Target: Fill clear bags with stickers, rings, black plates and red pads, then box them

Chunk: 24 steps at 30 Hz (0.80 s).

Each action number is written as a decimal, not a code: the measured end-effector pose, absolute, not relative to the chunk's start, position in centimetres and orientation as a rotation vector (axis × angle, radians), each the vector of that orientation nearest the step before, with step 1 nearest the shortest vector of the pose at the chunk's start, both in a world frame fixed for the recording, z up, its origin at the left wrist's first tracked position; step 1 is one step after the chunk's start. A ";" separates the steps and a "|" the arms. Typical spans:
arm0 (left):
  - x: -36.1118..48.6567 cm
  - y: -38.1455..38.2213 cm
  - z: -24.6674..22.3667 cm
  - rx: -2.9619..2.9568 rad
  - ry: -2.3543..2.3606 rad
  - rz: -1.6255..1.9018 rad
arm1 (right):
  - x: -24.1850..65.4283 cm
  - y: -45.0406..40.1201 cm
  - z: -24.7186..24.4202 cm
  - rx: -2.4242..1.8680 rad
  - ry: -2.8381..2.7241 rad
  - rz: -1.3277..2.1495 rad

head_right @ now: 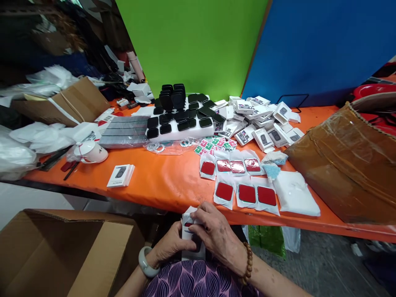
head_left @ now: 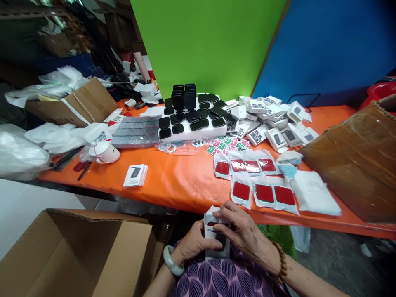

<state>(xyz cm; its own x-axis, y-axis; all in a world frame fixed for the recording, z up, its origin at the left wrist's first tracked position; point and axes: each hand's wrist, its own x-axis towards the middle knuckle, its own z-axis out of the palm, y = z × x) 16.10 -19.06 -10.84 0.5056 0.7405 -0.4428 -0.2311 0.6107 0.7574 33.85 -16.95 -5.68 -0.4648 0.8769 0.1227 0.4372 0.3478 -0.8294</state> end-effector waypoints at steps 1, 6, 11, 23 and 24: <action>16.0 -19.2 -10.7 0.702 0.896 0.698 | 33.9 -17.2 -5.9 -1.138 -2.049 0.975; 16.0 -20.0 -9.8 0.718 0.976 0.893 | 34.5 -18.0 -7.5 -1.068 -2.003 0.827; 16.0 -20.2 -9.2 0.797 1.016 0.863 | 34.6 -18.2 -8.3 -1.113 -1.938 0.727; 16.2 -20.7 -9.3 0.824 1.055 0.895 | 34.3 -17.6 -7.7 -1.228 -1.810 1.145; 16.2 -20.8 -9.5 0.817 1.065 0.892 | 34.3 -17.7 -7.8 -1.242 -1.787 1.199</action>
